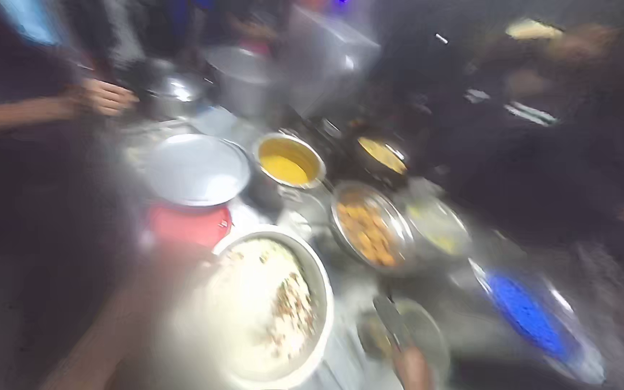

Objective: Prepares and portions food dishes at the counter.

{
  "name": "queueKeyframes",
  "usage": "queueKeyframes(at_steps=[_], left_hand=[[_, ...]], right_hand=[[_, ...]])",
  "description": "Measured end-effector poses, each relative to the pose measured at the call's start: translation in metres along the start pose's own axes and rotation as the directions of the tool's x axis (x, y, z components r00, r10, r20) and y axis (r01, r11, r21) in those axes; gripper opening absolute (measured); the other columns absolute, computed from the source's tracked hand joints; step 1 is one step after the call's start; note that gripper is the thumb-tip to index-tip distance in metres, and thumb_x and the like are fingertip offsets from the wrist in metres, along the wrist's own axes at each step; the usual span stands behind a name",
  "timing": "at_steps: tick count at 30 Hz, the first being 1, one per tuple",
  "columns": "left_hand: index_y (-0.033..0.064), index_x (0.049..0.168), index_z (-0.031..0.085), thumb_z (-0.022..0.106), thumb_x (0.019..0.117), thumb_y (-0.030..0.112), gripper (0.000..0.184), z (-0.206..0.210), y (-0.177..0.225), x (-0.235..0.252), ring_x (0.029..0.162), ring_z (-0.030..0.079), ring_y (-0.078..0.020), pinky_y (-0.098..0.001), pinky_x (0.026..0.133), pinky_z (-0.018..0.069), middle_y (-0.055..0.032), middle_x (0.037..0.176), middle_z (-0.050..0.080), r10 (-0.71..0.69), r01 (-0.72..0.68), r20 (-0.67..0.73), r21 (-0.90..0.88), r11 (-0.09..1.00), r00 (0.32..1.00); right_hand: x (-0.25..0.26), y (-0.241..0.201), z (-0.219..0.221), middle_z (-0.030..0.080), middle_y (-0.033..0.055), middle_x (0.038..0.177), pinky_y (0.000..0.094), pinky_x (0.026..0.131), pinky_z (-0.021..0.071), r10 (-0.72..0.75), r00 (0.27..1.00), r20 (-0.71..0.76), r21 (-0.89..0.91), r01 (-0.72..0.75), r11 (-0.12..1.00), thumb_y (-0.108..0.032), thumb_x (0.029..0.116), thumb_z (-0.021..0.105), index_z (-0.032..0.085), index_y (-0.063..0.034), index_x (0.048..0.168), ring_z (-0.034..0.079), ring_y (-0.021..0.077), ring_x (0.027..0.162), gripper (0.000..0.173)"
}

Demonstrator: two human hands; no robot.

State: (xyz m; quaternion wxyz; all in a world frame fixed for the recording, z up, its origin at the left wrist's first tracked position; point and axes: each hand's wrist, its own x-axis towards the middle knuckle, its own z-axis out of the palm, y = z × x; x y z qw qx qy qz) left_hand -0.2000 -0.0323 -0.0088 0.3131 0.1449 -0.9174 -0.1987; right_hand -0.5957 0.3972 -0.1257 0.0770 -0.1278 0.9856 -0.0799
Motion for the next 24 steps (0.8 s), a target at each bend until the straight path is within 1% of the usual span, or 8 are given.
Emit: queueKeyframes(at_steps=[3,6,9,14,17,19,22,24], left_hand=[[0.0072,0.090,0.076,0.052,0.0970,0.048,0.048,0.004,-0.009,-0.004,0.062,0.066,-0.0204,-0.0447,0.061,0.0541,-0.0106,0.075,0.072,-0.076,0.078,0.074,-0.025,0.997,0.994],[0.0105,0.093,0.075,0.050,0.0974,0.058,0.054,0.005,-0.025,-0.012,0.058,0.062,-0.0189,-0.0443,0.057,0.0496,-0.0098,0.072,0.069,-0.132,0.136,0.104,-0.035,0.990,0.986],[0.0113,0.092,0.075,0.050,0.0967,0.061,0.055,0.003,-0.026,-0.014,0.056,0.060,-0.0165,-0.0421,0.056,0.0483,-0.0080,0.069,0.067,-0.134,0.138,0.099,-0.026,0.990,0.986],[0.0098,0.092,0.075,0.051,0.0970,0.056,0.052,0.004,-0.024,-0.013,0.058,0.060,-0.0136,-0.0377,0.057,0.0497,-0.0075,0.070,0.068,-0.128,0.132,0.081,-0.039,0.991,0.988],[0.0086,0.092,0.075,0.050,0.0977,0.056,0.054,0.003,-0.022,-0.014,0.059,0.061,-0.0131,-0.0365,0.058,0.0502,-0.0087,0.072,0.069,-0.131,0.134,0.082,-0.038,0.990,0.988],[0.0082,0.092,0.075,0.050,0.0983,0.058,0.056,0.001,-0.021,-0.013,0.060,0.063,-0.0143,-0.0382,0.059,0.0512,-0.0095,0.073,0.070,-0.136,0.139,0.091,-0.030,0.990,0.987],[0.0090,0.091,0.075,0.050,0.0977,0.059,0.057,0.002,-0.021,-0.015,0.061,0.064,-0.0134,-0.0373,0.060,0.0518,-0.0087,0.073,0.071,-0.141,0.143,0.090,-0.020,0.989,0.986],[0.0089,0.091,0.075,0.050,0.0980,0.060,0.058,0.003,-0.026,-0.017,0.062,0.065,-0.0141,-0.0381,0.061,0.0526,-0.0093,0.075,0.071,-0.135,0.138,0.085,-0.024,0.990,0.987]], right_hand=[[-0.004,-0.012,-0.019,0.071,0.0249,0.116,0.0621,0.094,0.0538,0.165,0.977,0.134,-0.105,-0.152,0.983,-0.029,0.0983,0.066,0.068,-0.0018,0.126,0.069,0.0424,0.109,0.039],[-0.012,-0.022,-0.021,0.073,0.0190,0.111,0.0594,0.089,0.0560,0.203,0.953,0.223,-0.185,-0.163,0.969,-0.034,0.0989,0.061,0.072,-0.0090,0.119,0.071,0.0375,0.106,0.034],[-0.029,-0.032,-0.021,0.074,0.0169,0.111,0.0595,0.088,0.0555,0.137,0.945,0.297,-0.195,-0.081,0.977,-0.031,0.0989,0.059,0.073,-0.0134,0.120,0.071,0.0367,0.107,0.031],[-0.048,-0.046,-0.024,0.073,0.0178,0.102,0.0583,0.087,0.0554,-0.014,0.888,0.460,-0.103,0.069,0.992,-0.038,0.0977,0.062,0.072,-0.0061,0.109,0.071,0.0363,0.102,0.035],[-0.045,-0.032,-0.032,0.072,0.0189,0.102,0.0560,0.089,0.0553,-0.134,0.893,0.430,0.241,0.030,0.970,-0.040,0.0967,0.069,0.066,-0.0015,0.125,0.070,0.0333,0.094,0.048],[-0.040,-0.022,-0.046,0.068,0.0166,0.094,0.0486,0.076,0.0570,-0.125,0.907,0.401,0.388,-0.045,0.921,-0.036,0.1027,0.061,0.054,-0.0003,0.135,0.067,0.0269,0.078,0.048],[-0.033,-0.009,-0.066,0.064,0.0092,0.081,0.0391,0.061,0.0538,-0.047,0.923,0.382,0.364,-0.104,0.926,-0.031,0.1113,0.042,0.047,-0.0025,0.136,0.061,0.0188,0.062,0.038],[-0.024,-0.003,-0.073,0.067,0.0092,0.083,0.0411,0.063,0.0538,-0.013,0.917,0.398,0.231,-0.086,0.969,-0.029,0.1126,0.039,0.048,-0.0033,0.135,0.063,0.0203,0.065,0.035]])
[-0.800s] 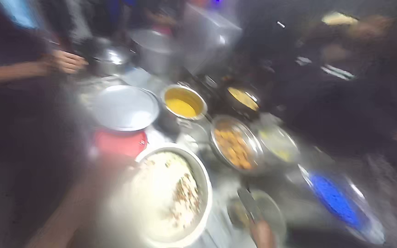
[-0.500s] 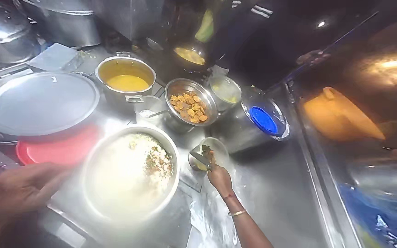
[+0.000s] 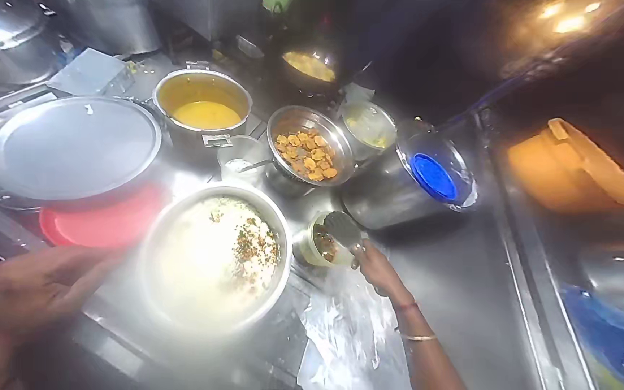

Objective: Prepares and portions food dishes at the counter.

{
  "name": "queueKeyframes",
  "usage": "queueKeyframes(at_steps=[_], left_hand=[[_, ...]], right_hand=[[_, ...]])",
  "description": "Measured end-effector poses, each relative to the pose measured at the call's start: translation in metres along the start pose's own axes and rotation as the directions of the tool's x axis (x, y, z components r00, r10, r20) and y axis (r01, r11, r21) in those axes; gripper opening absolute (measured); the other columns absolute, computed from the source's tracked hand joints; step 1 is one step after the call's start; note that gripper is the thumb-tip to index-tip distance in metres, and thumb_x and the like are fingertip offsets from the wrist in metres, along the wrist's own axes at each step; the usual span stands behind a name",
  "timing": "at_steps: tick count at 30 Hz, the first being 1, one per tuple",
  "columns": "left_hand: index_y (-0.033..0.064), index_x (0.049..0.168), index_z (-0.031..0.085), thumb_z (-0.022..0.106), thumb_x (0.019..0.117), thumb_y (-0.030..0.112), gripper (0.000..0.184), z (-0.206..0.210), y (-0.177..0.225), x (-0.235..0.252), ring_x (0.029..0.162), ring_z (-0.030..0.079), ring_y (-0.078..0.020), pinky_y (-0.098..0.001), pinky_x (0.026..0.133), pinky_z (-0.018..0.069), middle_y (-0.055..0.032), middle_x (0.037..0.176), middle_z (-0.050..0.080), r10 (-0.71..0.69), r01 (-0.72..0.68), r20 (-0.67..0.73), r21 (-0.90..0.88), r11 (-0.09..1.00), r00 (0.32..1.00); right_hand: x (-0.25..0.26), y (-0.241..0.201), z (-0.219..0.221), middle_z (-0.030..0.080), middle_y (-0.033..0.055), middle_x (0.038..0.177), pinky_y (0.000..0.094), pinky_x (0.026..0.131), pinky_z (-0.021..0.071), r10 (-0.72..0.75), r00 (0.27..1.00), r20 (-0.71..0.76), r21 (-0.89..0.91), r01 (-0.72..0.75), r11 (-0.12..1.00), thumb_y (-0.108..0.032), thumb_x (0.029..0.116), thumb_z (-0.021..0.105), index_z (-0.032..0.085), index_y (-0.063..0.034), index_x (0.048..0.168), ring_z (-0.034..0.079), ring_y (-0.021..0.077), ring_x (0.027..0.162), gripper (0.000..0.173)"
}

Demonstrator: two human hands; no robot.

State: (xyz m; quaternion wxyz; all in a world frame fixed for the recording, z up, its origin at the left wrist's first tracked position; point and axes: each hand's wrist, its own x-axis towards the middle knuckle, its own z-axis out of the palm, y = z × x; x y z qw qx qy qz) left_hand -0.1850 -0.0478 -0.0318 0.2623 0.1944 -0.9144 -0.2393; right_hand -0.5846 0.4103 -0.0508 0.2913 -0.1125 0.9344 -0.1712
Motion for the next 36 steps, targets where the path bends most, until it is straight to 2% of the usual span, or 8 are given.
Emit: queueKeyframes(at_steps=[3,5,10,12,14,19,28,36], left_hand=[[0.0082,0.094,0.074,0.054,0.0957,0.058,0.054,-0.006,0.014,0.013,0.060,0.062,-0.0117,-0.0372,0.058,0.0514,-0.0067,0.073,0.069,-0.059,0.067,0.111,-0.071,0.995,0.992],[0.0139,0.107,0.073,0.052,0.0958,0.056,0.049,-0.015,0.041,0.044,0.061,0.061,-0.0108,-0.0380,0.058,0.0532,-0.0012,0.075,0.067,0.027,-0.008,0.317,-0.063,0.998,0.948],[0.0198,0.120,0.068,0.058,0.0950,0.052,0.042,0.032,0.178,0.144,0.078,0.068,-0.0207,-0.0474,0.069,0.0558,-0.0004,0.087,0.069,0.373,-0.469,0.655,-0.031,0.882,0.657],[0.0143,0.134,0.059,0.062,0.0965,0.051,0.053,0.080,0.218,0.172,0.099,0.068,-0.0301,-0.0538,0.084,0.0531,-0.0091,0.107,0.070,0.271,-0.478,0.838,-0.014,0.878,0.473],[0.0063,0.139,0.053,0.065,0.0950,0.054,0.065,0.140,0.239,0.185,0.108,0.066,-0.0398,-0.0609,0.086,0.0521,-0.0185,0.117,0.067,0.142,-0.459,0.910,0.059,0.886,0.390],[-0.0036,0.121,0.060,0.054,0.1009,0.055,0.062,0.274,0.249,0.176,0.113,0.063,-0.0453,-0.0670,0.088,0.0501,-0.0270,0.119,0.065,-0.096,-0.182,0.966,0.142,0.973,0.239],[-0.0009,0.110,0.065,0.061,0.0999,0.041,0.043,0.313,0.238,0.149,0.110,0.065,-0.0430,-0.0650,0.085,0.0520,-0.0242,0.115,0.067,-0.134,-0.030,0.965,0.145,0.989,0.226],[0.0005,0.113,0.066,0.060,0.0987,0.038,0.040,0.307,0.229,0.144,0.110,0.065,-0.0440,-0.0665,0.083,0.0525,-0.0242,0.117,0.067,-0.130,-0.016,0.953,0.139,0.990,0.274]], right_hand=[[0.010,-0.006,-0.012,0.073,0.0170,0.104,0.0580,0.088,0.0556,0.087,0.996,-0.013,-0.336,-0.087,0.938,-0.029,0.1087,0.047,0.055,-0.0072,0.135,0.072,0.0359,0.098,0.035],[0.014,-0.020,-0.012,0.070,0.0243,0.116,0.0643,0.090,0.0539,0.110,0.993,-0.041,-0.493,-0.116,0.862,-0.023,0.1029,0.053,0.055,-0.0065,0.136,0.068,0.0445,0.109,0.037],[0.021,-0.065,-0.002,0.066,0.0270,0.125,0.0638,0.090,0.0530,0.186,0.982,-0.011,-0.622,-0.153,0.768,-0.013,0.0977,0.056,0.061,0.0032,0.127,0.065,0.0450,0.117,0.034],[0.032,-0.070,0.010,0.066,0.0262,0.126,0.0631,0.090,0.0530,0.213,0.977,-0.005,-0.615,-0.171,0.770,-0.012,0.0998,0.052,0.065,0.0040,0.121,0.065,0.0433,0.118,0.030],[0.045,-0.067,0.021,0.067,0.0258,0.125,0.0630,0.090,0.0536,0.215,0.976,0.020,-0.602,-0.160,0.782,-0.014,0.0992,0.055,0.068,0.0040,0.117,0.065,0.0431,0.118,0.028],[0.068,-0.058,0.026,0.068,0.0227,0.125,0.0637,0.089,0.0541,0.222,0.969,0.107,-0.599,-0.116,0.793,-0.024,0.0987,0.059,0.069,-0.0004,0.117,0.066,0.0414,0.118,0.032],[0.076,-0.061,0.040,0.066,0.0252,0.121,0.0657,0.087,0.0527,0.242,0.898,0.369,-0.531,-0.010,0.847,-0.032,0.0998,0.059,0.063,0.0016,0.120,0.067,0.0422,0.111,0.039],[0.064,-0.015,0.005,0.060,0.0062,0.069,0.0358,0.053,0.0466,0.183,0.882,0.434,-0.281,-0.061,0.958,-0.039,0.1101,0.042,0.061,-0.0064,0.106,0.055,0.0165,0.054,0.038]])
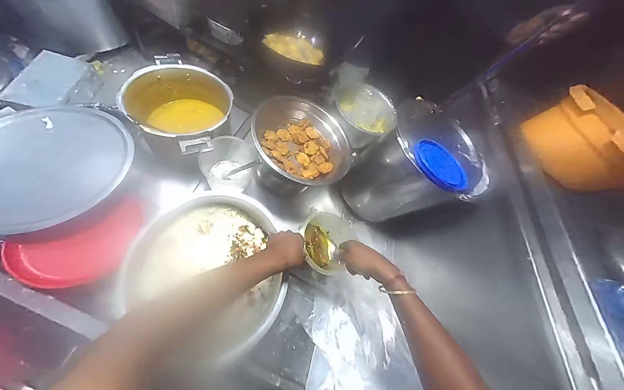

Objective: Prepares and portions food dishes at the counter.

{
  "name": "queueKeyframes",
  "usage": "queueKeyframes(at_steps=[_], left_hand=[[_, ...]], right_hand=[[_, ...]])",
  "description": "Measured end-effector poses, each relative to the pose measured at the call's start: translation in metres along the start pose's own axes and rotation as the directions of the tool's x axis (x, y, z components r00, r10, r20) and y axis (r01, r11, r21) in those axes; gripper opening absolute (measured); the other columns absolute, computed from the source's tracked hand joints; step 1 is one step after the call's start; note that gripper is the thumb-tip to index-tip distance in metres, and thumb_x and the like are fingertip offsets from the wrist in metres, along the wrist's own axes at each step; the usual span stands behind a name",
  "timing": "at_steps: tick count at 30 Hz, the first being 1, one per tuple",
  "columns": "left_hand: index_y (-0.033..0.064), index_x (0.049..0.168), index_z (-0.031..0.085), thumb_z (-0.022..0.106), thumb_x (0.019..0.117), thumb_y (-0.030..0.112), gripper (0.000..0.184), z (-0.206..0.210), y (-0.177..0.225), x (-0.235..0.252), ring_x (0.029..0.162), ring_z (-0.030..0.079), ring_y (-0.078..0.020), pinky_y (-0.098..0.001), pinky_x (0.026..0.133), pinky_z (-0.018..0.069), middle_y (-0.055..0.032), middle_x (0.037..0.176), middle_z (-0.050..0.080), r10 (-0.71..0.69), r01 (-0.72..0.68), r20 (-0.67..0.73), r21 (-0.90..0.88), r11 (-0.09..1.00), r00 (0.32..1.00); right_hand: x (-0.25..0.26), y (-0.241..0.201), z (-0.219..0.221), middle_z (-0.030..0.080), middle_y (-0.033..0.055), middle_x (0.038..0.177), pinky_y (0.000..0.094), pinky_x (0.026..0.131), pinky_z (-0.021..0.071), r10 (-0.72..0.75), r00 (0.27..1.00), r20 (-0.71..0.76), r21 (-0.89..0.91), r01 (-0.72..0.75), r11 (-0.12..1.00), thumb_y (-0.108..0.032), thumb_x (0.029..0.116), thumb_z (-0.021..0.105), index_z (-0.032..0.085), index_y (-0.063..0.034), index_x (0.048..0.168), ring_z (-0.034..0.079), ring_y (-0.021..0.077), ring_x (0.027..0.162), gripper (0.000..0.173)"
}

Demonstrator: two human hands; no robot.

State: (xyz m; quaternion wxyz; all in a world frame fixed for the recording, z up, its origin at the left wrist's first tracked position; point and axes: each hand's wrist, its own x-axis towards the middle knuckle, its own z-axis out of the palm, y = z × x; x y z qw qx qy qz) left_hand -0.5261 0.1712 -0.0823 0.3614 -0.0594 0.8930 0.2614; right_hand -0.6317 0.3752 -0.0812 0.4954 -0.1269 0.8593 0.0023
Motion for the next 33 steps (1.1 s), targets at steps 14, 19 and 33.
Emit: queueKeyframes(at_steps=[14,19,33], left_hand=[[0.0019,0.111,0.070,0.060,0.0955,0.029,0.033,0.007,-0.025,0.026,0.090,0.069,-0.0341,-0.0585,0.081,0.0539,-0.0191,0.102,0.071,0.056,-0.034,0.052,-0.353,0.935,0.997],[0.0017,0.107,0.070,0.056,0.0991,0.034,0.036,0.008,-0.027,0.025,0.084,0.071,-0.0289,-0.0541,0.079,0.0557,-0.0153,0.097,0.073,0.068,-0.047,0.043,-0.372,0.927,0.997],[0.0103,0.149,0.049,0.061,0.0988,0.050,0.065,-0.095,-0.098,-0.235,0.115,0.065,-0.0362,-0.0543,0.094,0.0519,-0.0161,0.127,0.066,0.212,-0.144,-0.074,0.522,0.841,0.974]], right_hand=[[-0.013,0.045,0.014,0.052,0.0015,0.057,0.0227,0.038,0.0375,-0.134,0.989,-0.057,0.549,0.143,0.823,-0.022,0.1116,0.038,0.058,-0.0077,0.107,0.045,0.0086,0.040,0.025],[-0.012,0.054,0.019,0.047,-0.0001,0.054,0.0218,0.037,0.0363,-0.205,0.974,-0.095,0.636,0.218,0.740,-0.022,0.1112,0.039,0.058,-0.0078,0.101,0.043,0.0075,0.038,0.026],[-0.029,0.050,0.009,0.051,0.0014,0.055,0.0221,0.038,0.0382,-0.153,0.969,-0.193,0.554,0.236,0.798,-0.021,0.1120,0.039,0.059,-0.0056,0.101,0.046,0.0081,0.039,0.028]])
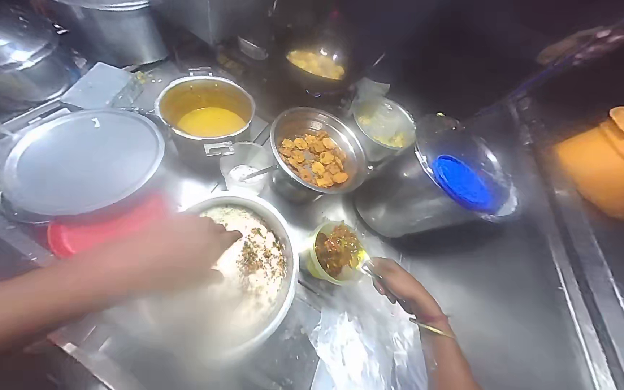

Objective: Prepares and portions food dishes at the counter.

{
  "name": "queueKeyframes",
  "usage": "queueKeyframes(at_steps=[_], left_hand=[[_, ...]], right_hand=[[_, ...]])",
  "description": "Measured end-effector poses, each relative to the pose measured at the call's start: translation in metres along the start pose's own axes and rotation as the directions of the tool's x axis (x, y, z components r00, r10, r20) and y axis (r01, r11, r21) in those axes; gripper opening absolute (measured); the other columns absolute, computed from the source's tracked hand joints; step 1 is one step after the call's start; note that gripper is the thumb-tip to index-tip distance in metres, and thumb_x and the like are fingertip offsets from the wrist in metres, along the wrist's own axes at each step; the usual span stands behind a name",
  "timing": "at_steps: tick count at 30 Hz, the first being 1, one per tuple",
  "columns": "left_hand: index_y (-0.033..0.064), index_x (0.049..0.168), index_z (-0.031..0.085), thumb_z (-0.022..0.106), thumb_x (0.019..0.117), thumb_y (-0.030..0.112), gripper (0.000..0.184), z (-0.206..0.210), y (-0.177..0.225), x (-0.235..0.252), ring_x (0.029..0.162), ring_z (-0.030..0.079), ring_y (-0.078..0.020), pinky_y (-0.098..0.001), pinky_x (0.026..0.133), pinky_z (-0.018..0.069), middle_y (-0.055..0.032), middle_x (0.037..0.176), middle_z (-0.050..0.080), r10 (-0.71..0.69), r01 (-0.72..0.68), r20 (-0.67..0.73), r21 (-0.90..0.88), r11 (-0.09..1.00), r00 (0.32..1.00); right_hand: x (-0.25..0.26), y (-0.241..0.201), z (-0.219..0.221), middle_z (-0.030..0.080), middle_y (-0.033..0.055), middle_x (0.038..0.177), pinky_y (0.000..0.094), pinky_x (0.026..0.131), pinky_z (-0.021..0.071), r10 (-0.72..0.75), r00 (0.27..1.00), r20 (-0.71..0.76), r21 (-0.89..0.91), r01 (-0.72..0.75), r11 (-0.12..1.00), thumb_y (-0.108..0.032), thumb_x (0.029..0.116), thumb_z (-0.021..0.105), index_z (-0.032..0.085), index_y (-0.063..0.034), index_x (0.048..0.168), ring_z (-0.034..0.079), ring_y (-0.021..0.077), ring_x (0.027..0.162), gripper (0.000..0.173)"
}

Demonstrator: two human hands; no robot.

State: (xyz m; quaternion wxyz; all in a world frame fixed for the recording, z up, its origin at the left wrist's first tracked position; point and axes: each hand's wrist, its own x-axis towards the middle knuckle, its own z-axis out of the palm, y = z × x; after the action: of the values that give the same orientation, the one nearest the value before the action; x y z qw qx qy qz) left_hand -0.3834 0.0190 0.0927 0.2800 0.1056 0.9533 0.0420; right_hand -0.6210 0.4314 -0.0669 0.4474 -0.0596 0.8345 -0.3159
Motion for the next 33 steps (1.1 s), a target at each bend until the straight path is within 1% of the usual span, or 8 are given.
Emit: queueKeyframes(at_steps=[5,9,12,17,22,25,28,33], left_hand=[[0.0178,0.140,0.059,0.050,0.0978,0.060,0.061,0.100,-0.056,-0.103,0.101,0.070,-0.0209,-0.0495,0.085,0.0579,-0.0047,0.116,0.071,-0.227,0.013,-0.553,-0.364,0.931,0.802],[0.0121,0.122,0.070,0.062,0.0956,0.043,0.041,0.149,-0.061,-0.139,0.088,0.070,-0.0039,-0.0246,0.078,0.0592,0.0022,0.103,0.075,-0.513,-0.098,-0.631,-0.681,0.726,0.582],[0.0228,0.108,0.075,0.070,0.0937,0.044,0.027,0.169,-0.059,-0.135,0.078,0.071,-0.0024,-0.0195,0.069,0.0604,0.0089,0.095,0.076,-0.660,-0.422,-0.655,-0.751,0.508,0.369],[0.0227,0.098,0.073,0.066,0.0931,0.034,0.014,0.163,-0.044,-0.110,0.072,0.066,0.0020,-0.0181,0.065,0.0581,0.0134,0.090,0.072,-0.745,-0.386,-0.655,-0.724,0.571,0.125],[0.0147,0.094,0.074,0.061,0.0928,0.035,0.024,0.147,-0.032,-0.100,0.063,0.060,-0.0027,-0.0292,0.058,0.0523,0.0059,0.075,0.067,-0.779,0.113,-0.605,-0.773,0.624,0.165],[0.0193,0.099,0.075,0.061,0.0957,0.038,0.024,0.145,-0.036,-0.101,0.062,0.062,-0.0105,-0.0397,0.059,0.0534,0.0045,0.072,0.066,-0.774,0.252,-0.567,-0.734,0.630,0.283],[0.0226,0.101,0.075,0.059,0.0967,0.042,0.025,0.142,-0.037,-0.101,0.061,0.059,-0.0128,-0.0427,0.058,0.0501,0.0050,0.069,0.062,-0.777,0.320,-0.515,-0.714,0.622,0.361],[0.0222,0.102,0.075,0.059,0.0972,0.044,0.027,0.140,-0.038,-0.100,0.062,0.060,-0.0145,-0.0450,0.059,0.0500,0.0043,0.069,0.062,-0.790,0.349,-0.474,-0.717,0.603,0.390]], right_hand=[[-0.001,0.003,-0.003,0.050,0.0013,0.053,0.0226,0.036,0.0384,-0.015,0.999,-0.031,0.004,0.015,1.000,-0.018,0.1113,0.038,0.059,-0.0053,0.098,0.045,0.0085,0.038,0.028],[-0.004,0.005,-0.003,0.051,0.0014,0.054,0.0219,0.035,0.0371,-0.006,0.999,-0.050,-0.008,0.006,1.000,-0.018,0.1117,0.038,0.059,-0.0051,0.101,0.044,0.0079,0.038,0.027],[-0.015,-0.007,-0.007,0.051,0.0006,0.053,0.0220,0.035,0.0373,-0.053,0.997,-0.063,-0.025,0.052,0.998,-0.020,0.1094,0.039,0.060,-0.0067,0.100,0.045,0.0076,0.037,0.027],[-0.053,-0.069,0.012,0.058,-0.0003,0.060,0.0306,0.042,0.0479,-0.261,0.965,-0.003,-0.304,0.248,0.920,-0.032,0.1038,0.046,0.061,-0.0071,0.108,0.053,0.0113,0.044,0.030],[-0.038,-0.137,0.139,0.072,0.0196,0.094,0.0604,0.081,0.0567,-0.316,0.944,0.100,-0.692,0.294,0.659,-0.029,0.1071,0.051,0.059,-0.0047,0.134,0.072,0.0378,0.086,0.037],[-0.024,-0.153,0.211,0.073,0.0168,0.103,0.0555,0.080,0.0574,-0.173,0.981,0.086,-0.918,0.145,0.368,-0.028,0.1070,0.043,0.054,-0.0128,0.135,0.072,0.0377,0.098,0.034],[-0.019,-0.150,0.195,0.073,0.0213,0.100,0.0611,0.077,0.0568,-0.250,0.968,0.008,-0.903,0.115,0.414,-0.030,0.1062,0.046,0.059,-0.0094,0.134,0.072,0.0429,0.094,0.037],[-0.026,-0.121,0.091,0.069,0.0250,0.095,0.0644,0.078,0.0540,-0.271,0.955,-0.124,-0.609,0.142,0.780,-0.028,0.1067,0.054,0.059,0.0009,0.130,0.069,0.0408,0.085,0.037]])
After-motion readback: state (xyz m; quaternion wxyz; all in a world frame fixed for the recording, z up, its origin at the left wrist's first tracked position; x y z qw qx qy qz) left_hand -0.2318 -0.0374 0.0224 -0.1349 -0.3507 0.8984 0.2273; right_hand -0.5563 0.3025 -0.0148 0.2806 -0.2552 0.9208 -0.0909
